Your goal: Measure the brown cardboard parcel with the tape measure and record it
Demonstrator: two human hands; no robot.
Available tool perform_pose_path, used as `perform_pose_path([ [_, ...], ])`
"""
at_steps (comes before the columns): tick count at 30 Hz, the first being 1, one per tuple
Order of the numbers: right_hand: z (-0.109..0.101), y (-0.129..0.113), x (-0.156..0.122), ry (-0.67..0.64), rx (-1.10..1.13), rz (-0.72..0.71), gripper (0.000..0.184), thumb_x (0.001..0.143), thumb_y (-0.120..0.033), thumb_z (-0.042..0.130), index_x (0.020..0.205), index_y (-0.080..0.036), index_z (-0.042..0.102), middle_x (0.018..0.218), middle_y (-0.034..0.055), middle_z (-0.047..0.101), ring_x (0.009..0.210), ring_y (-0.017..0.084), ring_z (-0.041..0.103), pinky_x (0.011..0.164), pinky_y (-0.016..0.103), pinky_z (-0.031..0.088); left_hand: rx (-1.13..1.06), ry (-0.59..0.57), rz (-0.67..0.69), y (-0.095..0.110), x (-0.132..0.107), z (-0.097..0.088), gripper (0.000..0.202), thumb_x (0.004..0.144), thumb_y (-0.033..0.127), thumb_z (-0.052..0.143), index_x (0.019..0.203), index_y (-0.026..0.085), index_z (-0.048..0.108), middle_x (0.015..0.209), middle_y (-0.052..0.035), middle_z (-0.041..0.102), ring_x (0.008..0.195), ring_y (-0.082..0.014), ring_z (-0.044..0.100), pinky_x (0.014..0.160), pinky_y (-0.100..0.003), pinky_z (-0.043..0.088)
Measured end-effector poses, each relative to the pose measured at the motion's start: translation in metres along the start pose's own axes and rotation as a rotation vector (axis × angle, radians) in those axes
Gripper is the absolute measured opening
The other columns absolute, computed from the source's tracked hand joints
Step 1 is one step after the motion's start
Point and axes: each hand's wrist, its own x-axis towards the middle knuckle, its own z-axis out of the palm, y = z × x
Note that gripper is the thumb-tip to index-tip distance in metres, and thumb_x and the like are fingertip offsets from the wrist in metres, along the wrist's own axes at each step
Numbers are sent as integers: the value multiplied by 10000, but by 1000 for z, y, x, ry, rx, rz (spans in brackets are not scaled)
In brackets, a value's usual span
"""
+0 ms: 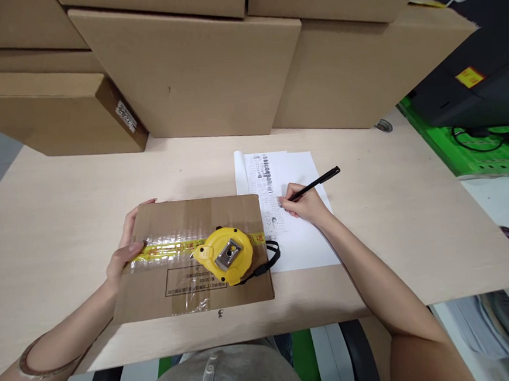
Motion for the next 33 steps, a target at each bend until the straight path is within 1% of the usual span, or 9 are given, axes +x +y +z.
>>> perform_pose_path([
  [6, -1, -2, 0, -7, -5, 15, 563, 674, -606, 908, 589, -252, 477, 433, -28, 564, 346, 87, 431, 330, 231, 324, -11, 7, -15, 3, -2, 2, 655, 677, 502, 828, 1290, 343, 660, 1502, -35, 578, 1521, -475, 361, 1167, -568, 452],
  [9, -2, -1, 0, -2, -1, 20, 551, 673, -573, 911, 585, -253, 470, 421, -35, 547, 339, 83, 423, 332, 228, 320, -39, 0, -42, 3, -3, 3, 651, 694, 484, 811, 1313, 365, 645, 1501, -27, 579, 1518, -460, 376, 1100, -547, 507],
  [11, -2, 0, 0, 4, 2, 22, 541, 682, -557, 902, 589, -255, 463, 429, -31, 555, 339, 86, 430, 332, 230, 323, -42, -1, -47, 3, -3, 3, 652, 697, 478, 806, 1317, 365, 641, 1505, -25, 573, 1522, -452, 376, 1085, -532, 519],
  [14, -1, 1, 0, 13, -1, 20, 518, 699, -527, 889, 597, -258, 458, 428, -36, 549, 340, 88, 427, 337, 233, 327, -23, 6, -28, 3, -2, 3, 653, 681, 485, 815, 1298, 348, 651, 1504, -25, 567, 1538, -454, 358, 1141, -532, 489],
  [18, -1, 1, 0, 8, -14, 16, 500, 701, -501, 884, 594, -260, 459, 413, -44, 529, 339, 91, 417, 341, 237, 318, -37, 11, -48, 3, -2, 4, 659, 682, 501, 819, 1302, 366, 641, 1514, -16, 570, 1565, -460, 318, 1216, -564, 426],
  [22, -2, 1, -1, 3, -31, 13, 510, 703, -509, 884, 586, -262, 454, 410, -41, 528, 342, 92, 415, 354, 240, 308, -23, 8, -32, 3, -2, 4, 645, 674, 505, 824, 1280, 359, 658, 1490, -20, 582, 1549, -455, 344, 1223, -554, 421],
  [27, -3, 0, 0, 7, -51, 11, 510, 712, -524, 872, 581, -263, 454, 411, -36, 533, 346, 91, 397, 362, 245, 293, -8, 11, -21, 3, -1, 2, 646, 667, 502, 826, 1275, 348, 669, 1475, -29, 592, 1508, -459, 385, 1179, -549, 453],
  [30, -3, 0, 0, 26, -63, 6, 459, 722, -465, 850, 588, -264, 460, 413, -41, 530, 354, 90, 393, 374, 245, 288, 13, 10, 3, 3, 0, 1, 628, 672, 505, 821, 1264, 351, 681, 1451, -20, 601, 1481, -448, 416, 1211, -533, 411],
  [33, -3, 0, 0, 34, -77, 6, 429, 709, -399, 837, 573, -263, 453, 392, -49, 507, 355, 89, 389, 390, 243, 280, 12, 4, 11, 3, 0, 1, 619, 682, 492, 816, 1271, 352, 684, 1453, -13, 601, 1487, -438, 409, 1247, -520, 374],
])
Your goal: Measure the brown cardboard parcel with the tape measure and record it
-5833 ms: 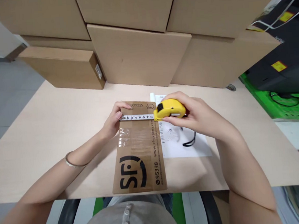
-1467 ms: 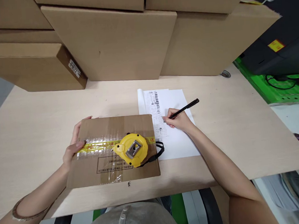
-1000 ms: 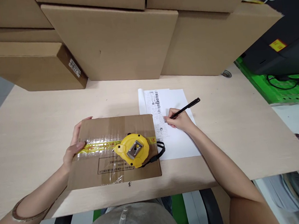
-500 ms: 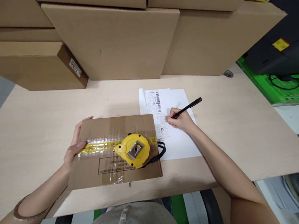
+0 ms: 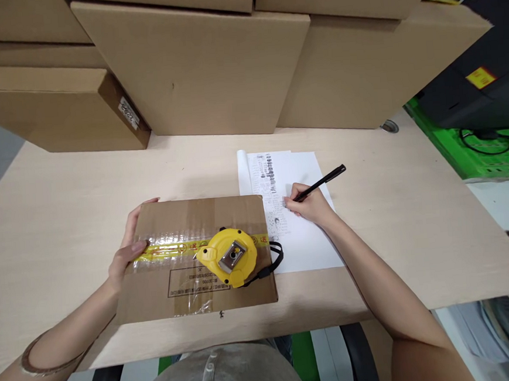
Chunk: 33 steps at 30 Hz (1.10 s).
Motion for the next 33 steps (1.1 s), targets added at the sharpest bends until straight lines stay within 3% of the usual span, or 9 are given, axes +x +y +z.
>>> perform_pose_path([
  [27, -2, 3, 0, 14, -52, -7, 361, 719, -346, 764, 572, -271, 443, 392, -48, 491, 372, 108, 374, 426, 266, 279, 28, -11, 10, 0, 0, 0, 606, 715, 475, 798, 1293, 341, 671, 1479, -27, 597, 1501, -414, 420, 1252, -514, 363],
  [33, -1, 2, 1, 25, -65, -8, 361, 700, -354, 761, 569, -270, 435, 397, -53, 487, 394, 108, 387, 450, 265, 290, -3, -27, -7, -2, -1, -2, 645, 711, 493, 807, 1316, 339, 647, 1504, -40, 570, 1518, -436, 393, 1265, -556, 346],
])
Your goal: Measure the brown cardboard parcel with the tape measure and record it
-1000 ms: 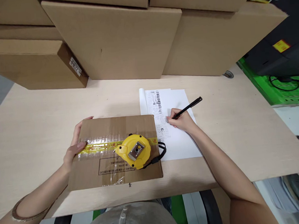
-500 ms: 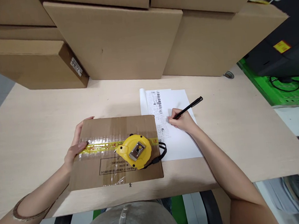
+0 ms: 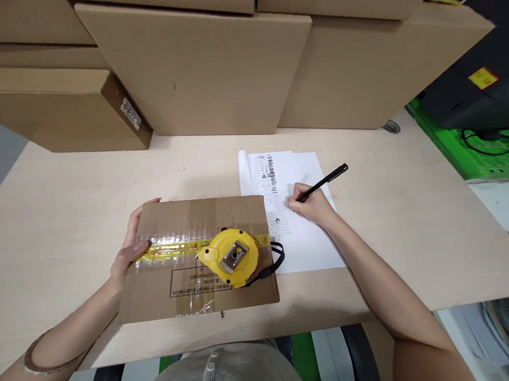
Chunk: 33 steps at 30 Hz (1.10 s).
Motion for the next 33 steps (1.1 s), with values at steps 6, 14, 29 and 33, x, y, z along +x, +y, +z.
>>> perform_pose_path([
  [6, 0, -1, 0, -15, -40, 21, 322, 685, -355, 709, 566, -271, 422, 393, -60, 477, 391, 99, 384, 451, 256, 287, 8, -27, 10, -6, 1, -3, 690, 723, 539, 802, 1355, 337, 613, 1507, -45, 566, 1513, -439, 395, 1256, -580, 363],
  [14, -2, -8, -1, -65, -157, 110, 373, 721, -554, 641, 624, -286, 400, 438, -49, 493, 391, 118, 415, 449, 277, 318, 53, -61, 62, -9, 4, -7, 671, 752, 545, 780, 1365, 338, 605, 1536, -48, 545, 1513, -441, 394, 1249, -581, 357],
  [29, 5, -95, -48, 166, -828, 170, 451, 1019, -572, 448, 774, -236, 621, 727, 115, 699, 704, 294, 639, 646, 374, 362, 235, -217, 318, -12, 8, -18, 488, 937, 529, 690, 1415, 431, 669, 1638, -6, 525, 1589, -397, 338, 1312, -624, 245],
  [33, 26, -142, -101, 144, -832, -342, 607, 1081, -634, 295, 1089, -201, 722, 1001, 130, 783, 814, 286, 720, 625, 383, 452, 167, -248, 316, -12, 11, -19, 417, 1000, 572, 563, 1350, 413, 723, 1556, -29, 589, 1566, -381, 374, 1310, -611, 255],
])
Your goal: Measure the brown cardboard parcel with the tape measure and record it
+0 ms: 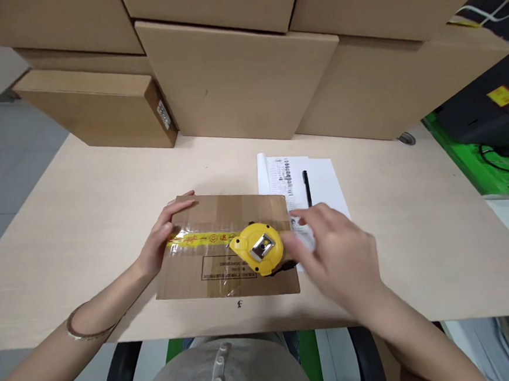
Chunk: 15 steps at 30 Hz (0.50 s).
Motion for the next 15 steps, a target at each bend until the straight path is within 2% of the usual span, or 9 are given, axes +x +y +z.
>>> perform_pose_path([
  [2, -5, -21, -11, 9, -9, -177, 641, 1049, -701, 364, 1153, -174, 714, 1020, 153, 776, 874, 320, 730, 656, 420, 510, -74, -11, -10, -1, 1, 0, 472, 1046, 593, 422, 1335, 397, 738, 1517, -31, 613, 1564, -354, 381, 1333, -580, 224],
  [3, -4, -28, -14, 4, 9, -219, 633, 1021, -724, 431, 1153, -169, 705, 1026, 161, 775, 910, 340, 732, 698, 450, 542, -111, -21, -22, -1, 1, -1, 503, 1059, 593, 372, 1335, 391, 741, 1516, -27, 613, 1568, -341, 378, 1343, -562, 209],
  [5, 0, -36, -16, -62, 139, -205, 570, 966, -704, 590, 1181, -182, 665, 1093, 162, 775, 982, 354, 741, 786, 494, 590, -162, -53, -49, -1, 3, -3, 534, 1071, 585, 328, 1351, 383, 735, 1543, -11, 598, 1592, -318, 347, 1355, -531, 190],
  [7, 6, -40, -13, -190, 371, -115, 520, 941, -604, 699, 1269, -215, 587, 1170, 139, 773, 988, 317, 765, 775, 461, 627, -183, -88, -58, -1, 5, -6, 551, 1073, 593, 319, 1361, 373, 734, 1559, -1, 600, 1620, -308, 307, 1358, -520, 183],
  [9, 12, -46, -5, -299, 562, -38, 504, 946, -500, 721, 1329, -247, 513, 1193, 113, 772, 933, 275, 785, 712, 412, 642, -200, -112, -60, 0, 7, -8, 569, 1069, 616, 319, 1353, 365, 743, 1553, 3, 622, 1635, -308, 286, 1355, -525, 183],
  [11, 18, -57, 8, -357, 651, -37, 471, 949, -455, 713, 1321, -261, 497, 1164, 97, 775, 914, 270, 790, 691, 402, 645, -229, -118, -69, 0, 8, -9, 574, 1060, 638, 335, 1321, 360, 764, 1535, 6, 648, 1638, -309, 289, 1353, -529, 183],
  [13, 21, -73, 26, -386, 679, -122, 437, 955, -441, 706, 1306, -265, 514, 1197, 99, 767, 989, 285, 785, 762, 427, 654, -270, -106, -88, 0, 8, -9, 577, 1042, 669, 368, 1275, 346, 784, 1503, -5, 675, 1615, -326, 335, 1347, -540, 193],
  [15, 23, -88, 45, -394, 683, -264, 417, 973, -405, 691, 1338, -280, 532, 1321, 99, 740, 1125, 294, 760, 907, 466, 644, -314, -86, -128, -1, 8, -8, 597, 1021, 706, 398, 1248, 315, 789, 1465, -36, 698, 1554, -356, 428, 1324, -568, 241],
])
